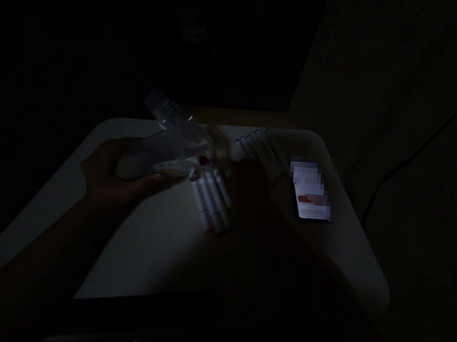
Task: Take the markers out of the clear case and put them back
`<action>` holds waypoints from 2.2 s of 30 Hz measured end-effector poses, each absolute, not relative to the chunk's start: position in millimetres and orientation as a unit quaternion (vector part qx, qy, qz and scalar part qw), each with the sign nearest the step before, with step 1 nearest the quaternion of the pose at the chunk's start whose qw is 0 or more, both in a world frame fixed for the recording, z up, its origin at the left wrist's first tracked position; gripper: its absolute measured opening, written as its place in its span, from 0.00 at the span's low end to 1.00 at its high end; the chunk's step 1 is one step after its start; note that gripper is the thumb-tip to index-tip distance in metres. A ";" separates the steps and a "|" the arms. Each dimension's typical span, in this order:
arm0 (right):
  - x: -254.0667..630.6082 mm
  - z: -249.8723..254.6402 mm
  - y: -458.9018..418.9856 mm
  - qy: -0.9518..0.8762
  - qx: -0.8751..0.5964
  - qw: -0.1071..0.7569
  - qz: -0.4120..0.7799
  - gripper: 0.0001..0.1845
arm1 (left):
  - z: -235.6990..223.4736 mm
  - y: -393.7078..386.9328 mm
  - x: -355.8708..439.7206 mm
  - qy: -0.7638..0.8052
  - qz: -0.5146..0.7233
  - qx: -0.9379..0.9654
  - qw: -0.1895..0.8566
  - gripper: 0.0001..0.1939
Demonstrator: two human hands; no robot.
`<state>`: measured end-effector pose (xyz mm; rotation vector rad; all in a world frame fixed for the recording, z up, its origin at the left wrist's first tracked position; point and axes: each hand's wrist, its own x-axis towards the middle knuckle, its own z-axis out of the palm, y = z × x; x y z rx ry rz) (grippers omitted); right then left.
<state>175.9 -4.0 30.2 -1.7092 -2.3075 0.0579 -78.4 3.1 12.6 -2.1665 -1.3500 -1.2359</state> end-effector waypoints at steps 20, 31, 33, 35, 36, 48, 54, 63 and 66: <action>170.5 30.1 -11.3 -0.818 -0.561 0.126 0.027 0.16 | 14.3 2.4 -77.1 -0.466 -0.428 -0.757 0.161 0.34; 171.6 27.7 -6.2 -0.786 -0.599 0.123 0.094 0.17 | 15.5 0.9 -76.6 -0.474 -0.421 -0.757 0.155 0.35; 172.3 27.0 -5.8 -0.782 -0.600 0.133 0.099 0.17 | 15.9 0.8 -76.3 -0.476 -0.419 -0.758 0.156 0.35; 173.0 25.6 -5.4 -0.777 -0.604 0.151 0.098 0.17 | 16.2 0.6 -76.2 -0.472 -0.420 -0.759 0.158 0.35; 173.3 24.6 -5.0 -0.775 -0.604 0.161 0.096 0.17 | 16.3 0.5 -76.1 -0.471 -0.419 -0.760 0.157 0.35; 181.1 43.2 -2.2 -0.650 -0.599 0.456 0.106 0.07 | 18.1 -1.9 -75.0 -0.485 -0.412 -0.758 0.144 0.34; 193.9 42.0 4.3 -0.564 -0.507 0.650 0.047 0.17 | 17.0 -0.9 -76.1 -0.481 -0.414 -0.759 0.145 0.34; 203.7 56.3 2.9 -0.489 -0.436 0.755 0.027 0.19 | 15.8 -1.0 -75.5 -0.490 -0.410 -0.754 0.151 0.35; 199.2 55.9 2.5 -0.495 -0.418 0.760 0.051 0.17 | 15.5 -0.5 -75.8 -0.486 -0.413 -0.755 0.151 0.34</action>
